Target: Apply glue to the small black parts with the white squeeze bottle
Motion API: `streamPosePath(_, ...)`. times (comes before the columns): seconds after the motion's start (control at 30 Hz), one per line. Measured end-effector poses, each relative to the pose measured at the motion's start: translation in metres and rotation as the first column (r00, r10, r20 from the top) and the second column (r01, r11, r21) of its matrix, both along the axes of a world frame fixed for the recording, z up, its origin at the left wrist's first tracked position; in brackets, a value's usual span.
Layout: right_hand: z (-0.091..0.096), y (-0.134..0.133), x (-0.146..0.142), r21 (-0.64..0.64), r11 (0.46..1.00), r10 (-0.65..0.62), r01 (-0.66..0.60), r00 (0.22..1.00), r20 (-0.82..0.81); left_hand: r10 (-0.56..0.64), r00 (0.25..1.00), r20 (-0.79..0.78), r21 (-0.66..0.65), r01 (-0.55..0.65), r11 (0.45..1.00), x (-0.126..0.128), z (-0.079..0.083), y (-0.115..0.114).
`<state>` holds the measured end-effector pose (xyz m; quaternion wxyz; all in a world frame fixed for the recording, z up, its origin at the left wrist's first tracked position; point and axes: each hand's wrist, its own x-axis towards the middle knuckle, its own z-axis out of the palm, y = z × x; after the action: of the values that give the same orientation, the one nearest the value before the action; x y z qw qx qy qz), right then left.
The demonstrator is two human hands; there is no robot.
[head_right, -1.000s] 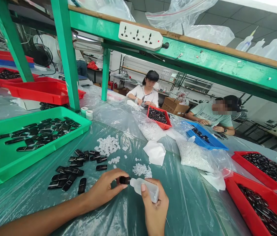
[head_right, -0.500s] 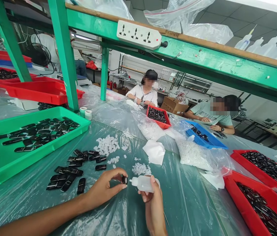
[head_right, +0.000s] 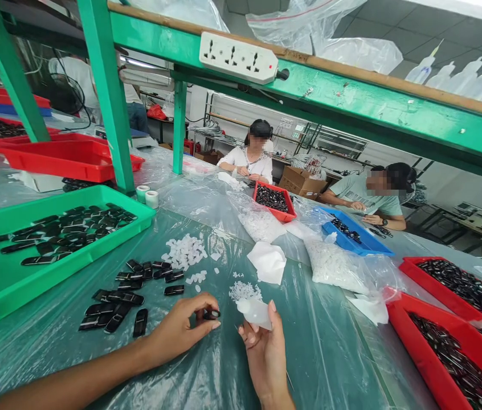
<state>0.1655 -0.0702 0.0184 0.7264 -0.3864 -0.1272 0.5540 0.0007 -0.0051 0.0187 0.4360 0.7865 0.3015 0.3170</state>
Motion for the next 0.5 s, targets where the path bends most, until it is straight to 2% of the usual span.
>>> streamPosePath(0.23,-0.002,-0.001,-0.002,-0.031,0.999,-0.025,0.026,0.999,0.037,-0.027,0.998,0.057,-0.109,0.033,0.993,0.002,-0.01,0.005)
streamPosePath(0.5,-0.007,-0.002,-0.002,-0.014,1.0,-0.009,0.013,0.974,0.226,0.012,0.995,0.096,-0.136,0.002,0.991,0.003,-0.01,0.005)
